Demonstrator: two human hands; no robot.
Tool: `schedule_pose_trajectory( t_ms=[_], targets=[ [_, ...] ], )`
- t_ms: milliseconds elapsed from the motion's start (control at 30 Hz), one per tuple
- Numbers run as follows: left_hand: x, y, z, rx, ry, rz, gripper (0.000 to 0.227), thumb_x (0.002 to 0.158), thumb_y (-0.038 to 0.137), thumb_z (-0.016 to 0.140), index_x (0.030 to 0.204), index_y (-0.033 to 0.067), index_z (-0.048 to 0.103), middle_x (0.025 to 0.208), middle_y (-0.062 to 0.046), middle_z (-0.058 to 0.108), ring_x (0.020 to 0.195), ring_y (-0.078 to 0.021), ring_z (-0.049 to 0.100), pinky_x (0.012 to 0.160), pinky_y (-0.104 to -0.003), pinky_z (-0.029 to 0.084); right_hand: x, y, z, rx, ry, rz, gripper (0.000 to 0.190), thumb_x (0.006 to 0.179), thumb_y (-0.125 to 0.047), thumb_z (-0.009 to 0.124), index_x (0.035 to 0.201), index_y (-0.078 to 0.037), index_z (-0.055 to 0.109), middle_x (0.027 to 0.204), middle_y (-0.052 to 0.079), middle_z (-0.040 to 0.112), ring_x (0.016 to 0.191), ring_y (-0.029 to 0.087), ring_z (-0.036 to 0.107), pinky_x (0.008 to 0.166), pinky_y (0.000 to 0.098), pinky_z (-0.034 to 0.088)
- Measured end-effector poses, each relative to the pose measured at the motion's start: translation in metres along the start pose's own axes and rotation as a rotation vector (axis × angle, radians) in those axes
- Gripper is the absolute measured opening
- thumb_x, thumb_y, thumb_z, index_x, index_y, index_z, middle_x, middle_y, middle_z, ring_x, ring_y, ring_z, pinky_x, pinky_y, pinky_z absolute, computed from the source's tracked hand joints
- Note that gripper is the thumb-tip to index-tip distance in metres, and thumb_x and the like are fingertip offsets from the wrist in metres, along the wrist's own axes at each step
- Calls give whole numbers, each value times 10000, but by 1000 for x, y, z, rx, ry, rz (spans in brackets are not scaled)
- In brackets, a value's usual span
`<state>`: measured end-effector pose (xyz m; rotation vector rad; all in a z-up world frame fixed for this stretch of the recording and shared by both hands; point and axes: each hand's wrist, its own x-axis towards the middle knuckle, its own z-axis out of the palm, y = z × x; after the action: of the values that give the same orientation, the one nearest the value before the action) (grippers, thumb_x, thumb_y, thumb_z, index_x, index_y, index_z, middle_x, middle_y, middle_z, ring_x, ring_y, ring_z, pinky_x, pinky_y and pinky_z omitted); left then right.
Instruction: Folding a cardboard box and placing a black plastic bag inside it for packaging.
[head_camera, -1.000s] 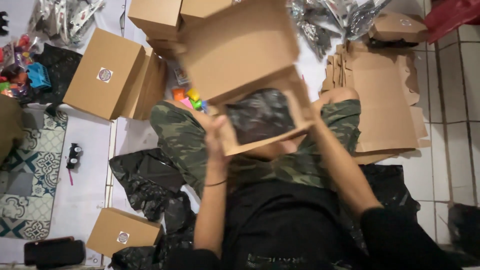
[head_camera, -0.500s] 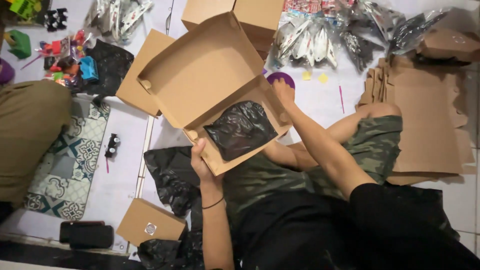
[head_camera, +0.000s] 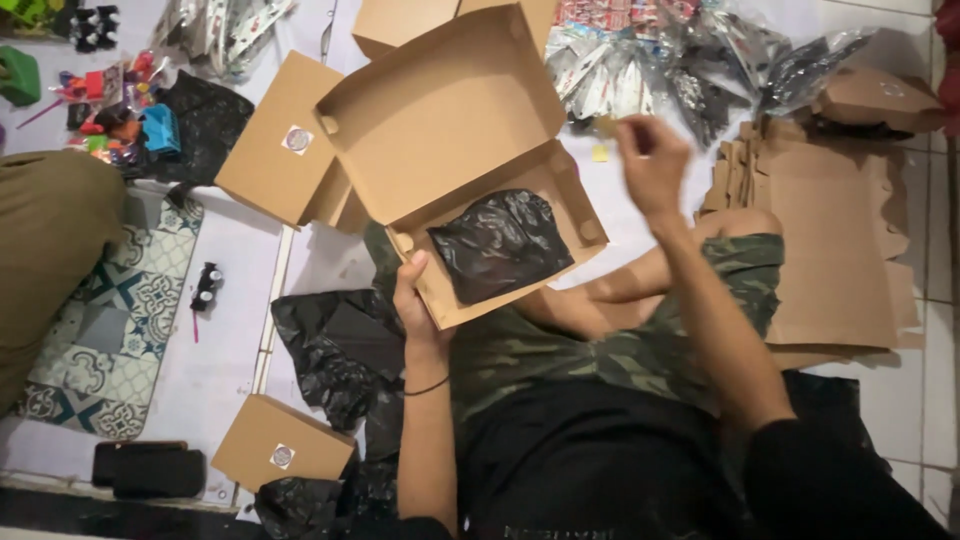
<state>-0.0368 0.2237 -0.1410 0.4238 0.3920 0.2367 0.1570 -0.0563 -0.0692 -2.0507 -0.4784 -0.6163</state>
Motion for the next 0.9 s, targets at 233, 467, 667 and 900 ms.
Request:
schedule_pose_trajectory(
  t_ms=[233, 467, 667, 900],
  targets=[
    [27, -69, 3, 19, -138, -86, 531, 885, 247, 614, 1398, 122, 553, 1338, -227, 641, 1154, -367, 666, 1067, -546, 492, -16, -139, -130, -200, -169, -650, 153, 912, 12, 787, 1056, -36, 791, 952, 149, 744, 734, 300, 692, 693, 391, 579],
    [-37, -73, 136, 64, -177, -151, 551, 877, 221, 656, 1390, 78, 517, 1327, -235, 641, 1130, -342, 674, 1053, -525, 509, -27, -145, -150, -308, -312, -815, 90, 974, -96, 709, 895, -54, 726, 1017, 142, 679, 879, 316, 663, 780, 405, 533],
    [-35, -84, 134, 71, -200, -239, 549, 889, 257, 643, 1389, 63, 528, 1308, -245, 648, 1141, -347, 670, 1035, -529, 523, -32, -136, -156, -416, -374, -764, 58, 945, -156, 750, 980, -121, 721, 1037, 61, 674, 999, 267, 633, 898, 393, 459],
    [-35, -86, 132, 107, -183, -256, 595, 872, 262, 668, 1400, 34, 514, 1322, -250, 632, 1174, -348, 645, 1049, -518, 505, -36, -130, -152, -389, -395, -700, 38, 944, -133, 742, 944, -158, 713, 992, 18, 665, 975, 240, 622, 898, 381, 423]
  ],
)
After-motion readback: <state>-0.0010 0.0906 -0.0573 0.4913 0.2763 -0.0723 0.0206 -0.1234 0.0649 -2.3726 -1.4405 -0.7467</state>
